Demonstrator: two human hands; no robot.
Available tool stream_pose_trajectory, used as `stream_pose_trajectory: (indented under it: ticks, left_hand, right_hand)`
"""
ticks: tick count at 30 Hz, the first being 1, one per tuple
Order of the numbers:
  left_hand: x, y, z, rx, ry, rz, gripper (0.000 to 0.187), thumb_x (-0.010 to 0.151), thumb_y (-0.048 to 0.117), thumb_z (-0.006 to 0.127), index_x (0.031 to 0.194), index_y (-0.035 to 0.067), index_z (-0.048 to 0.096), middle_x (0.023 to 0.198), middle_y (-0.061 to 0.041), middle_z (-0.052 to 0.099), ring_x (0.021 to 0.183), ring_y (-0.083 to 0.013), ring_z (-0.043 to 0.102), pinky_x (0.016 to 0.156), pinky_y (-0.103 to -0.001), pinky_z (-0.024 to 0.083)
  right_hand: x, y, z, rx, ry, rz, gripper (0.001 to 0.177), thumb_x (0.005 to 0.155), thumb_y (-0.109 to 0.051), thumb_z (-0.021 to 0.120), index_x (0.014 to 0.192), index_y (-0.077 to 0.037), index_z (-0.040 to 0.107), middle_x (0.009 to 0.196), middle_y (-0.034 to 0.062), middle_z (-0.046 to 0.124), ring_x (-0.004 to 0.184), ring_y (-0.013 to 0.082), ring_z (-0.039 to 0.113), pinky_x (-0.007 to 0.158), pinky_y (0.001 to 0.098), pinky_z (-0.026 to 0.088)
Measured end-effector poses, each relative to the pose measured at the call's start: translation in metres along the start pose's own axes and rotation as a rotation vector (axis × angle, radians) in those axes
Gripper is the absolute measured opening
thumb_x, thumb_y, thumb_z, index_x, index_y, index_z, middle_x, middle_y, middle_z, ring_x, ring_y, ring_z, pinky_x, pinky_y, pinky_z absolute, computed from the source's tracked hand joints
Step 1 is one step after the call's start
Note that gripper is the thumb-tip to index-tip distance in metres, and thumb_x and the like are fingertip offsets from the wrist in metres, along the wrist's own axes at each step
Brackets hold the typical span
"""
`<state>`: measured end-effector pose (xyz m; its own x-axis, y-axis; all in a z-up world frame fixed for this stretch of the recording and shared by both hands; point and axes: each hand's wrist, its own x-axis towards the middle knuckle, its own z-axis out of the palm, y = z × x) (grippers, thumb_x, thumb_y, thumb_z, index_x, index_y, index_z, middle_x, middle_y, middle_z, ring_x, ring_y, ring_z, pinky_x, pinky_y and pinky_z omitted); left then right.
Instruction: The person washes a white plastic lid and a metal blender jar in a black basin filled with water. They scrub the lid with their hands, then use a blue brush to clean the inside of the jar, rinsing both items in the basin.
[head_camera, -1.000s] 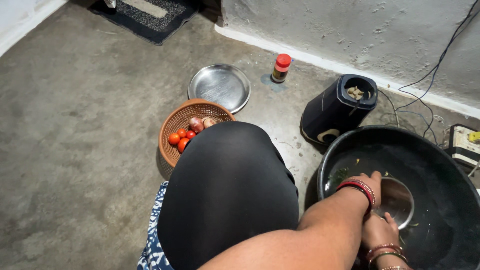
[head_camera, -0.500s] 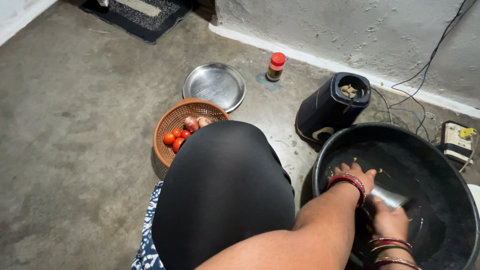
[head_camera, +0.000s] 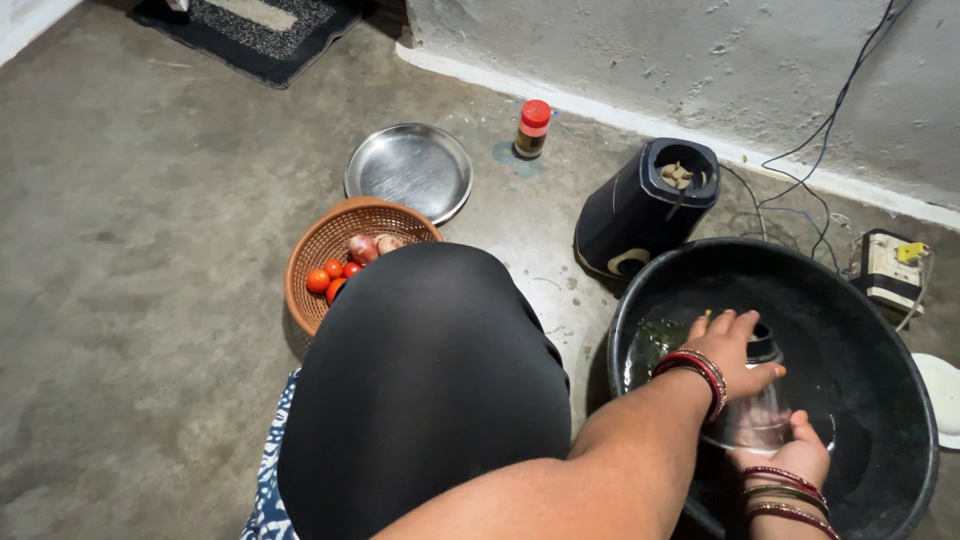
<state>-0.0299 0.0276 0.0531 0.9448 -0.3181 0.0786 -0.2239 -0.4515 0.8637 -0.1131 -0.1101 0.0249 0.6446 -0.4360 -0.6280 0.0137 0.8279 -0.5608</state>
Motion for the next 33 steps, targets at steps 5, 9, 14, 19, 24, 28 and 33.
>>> stream_pose_trajectory:
  ticks: [5, 9, 14, 19, 24, 28, 33]
  left_hand:
    - [-0.001, -0.003, 0.012, 0.056, 0.009, 0.179, 0.081, 0.082, 0.046, 0.070, 0.155, 0.016, 0.049, 0.164, -0.017, 0.044, 0.151, -0.0388, 0.038, 0.124, -0.044, 0.032]
    - [-0.002, -0.002, 0.012, 0.091, -0.005, 0.153, 0.077, 0.083, 0.043, 0.069, 0.153, 0.018, 0.049, 0.163, -0.019, 0.040, 0.148, -0.0450, 0.035, 0.122, -0.047, 0.029]
    - [0.005, -0.009, -0.003, -0.026, 0.004, -0.199, 0.072, 0.089, 0.030, 0.058, 0.157, 0.012, 0.042, 0.164, -0.021, 0.034, 0.145, -0.0452, 0.038, 0.120, -0.049, 0.032]
    - [0.005, -0.014, -0.038, -0.079, -0.140, -0.565, 0.066, 0.095, 0.037, 0.052, 0.156, 0.015, 0.041, 0.156, -0.019, 0.045, 0.142, -0.0421, 0.044, 0.118, -0.048, 0.036]
    - [0.003, -0.003, -0.041, -0.154, -0.044, -0.333, 0.058, 0.099, 0.047, 0.051, 0.147, 0.015, 0.054, 0.156, -0.016, 0.048, 0.146, -0.0355, 0.040, 0.122, -0.044, 0.031]
    - [0.010, 0.000, -0.024, -0.101, -0.009, -0.243, 0.055, 0.098, 0.038, 0.050, 0.149, 0.016, 0.050, 0.158, -0.015, 0.041, 0.150, -0.0328, 0.030, 0.124, -0.044, 0.022]
    - [0.020, -0.009, -0.015, -0.119, 0.034, -0.366, 0.047, 0.100, 0.028, 0.044, 0.146, 0.020, 0.052, 0.155, -0.011, 0.046, 0.142, -0.0339, 0.039, 0.116, -0.052, 0.029]
  right_hand:
    - [-0.003, 0.000, 0.000, 0.081, 0.017, 0.029, 0.023, 0.105, -0.030, 0.055, 0.106, -0.012, 0.069, 0.106, 0.0060, 0.082, 0.099, 0.0229, 0.076, 0.099, 0.0475, 0.061]
    - [0.000, 0.000, 0.001, 0.103, -0.027, 0.002, 0.019, 0.108, -0.026, 0.060, 0.106, -0.009, 0.068, 0.106, 0.0064, 0.078, 0.097, 0.0226, 0.079, 0.098, 0.0421, 0.063]
    - [0.008, -0.001, 0.024, -0.168, 0.016, -0.124, 0.018, 0.105, -0.028, 0.063, 0.098, -0.011, 0.061, 0.094, 0.0040, 0.070, 0.089, 0.0222, 0.072, 0.089, 0.0387, 0.061]
    - [-0.010, 0.014, 0.058, -0.968, -0.159, -0.731, 0.027, 0.100, -0.017, 0.066, 0.120, 0.000, 0.060, 0.105, 0.0085, 0.070, 0.094, 0.0197, 0.065, 0.084, 0.0334, 0.052]
    - [-0.029, 0.040, 0.067, -1.275, -0.400, -0.801, 0.039, 0.096, -0.014, 0.063, 0.132, 0.001, 0.057, 0.108, 0.0132, 0.073, 0.095, 0.0176, 0.067, 0.085, 0.0338, 0.052]
    - [-0.030, 0.049, 0.059, -1.314, -0.471, -0.720, 0.030, 0.092, -0.010, 0.066, 0.120, 0.002, 0.065, 0.108, 0.0135, 0.074, 0.096, 0.0169, 0.068, 0.085, 0.0310, 0.052]
    - [-0.007, 0.028, 0.034, -1.120, -0.261, -0.868, 0.024, 0.095, 0.001, 0.054, 0.109, 0.002, 0.075, 0.101, 0.0135, 0.075, 0.088, 0.0157, 0.068, 0.081, 0.0255, 0.053]
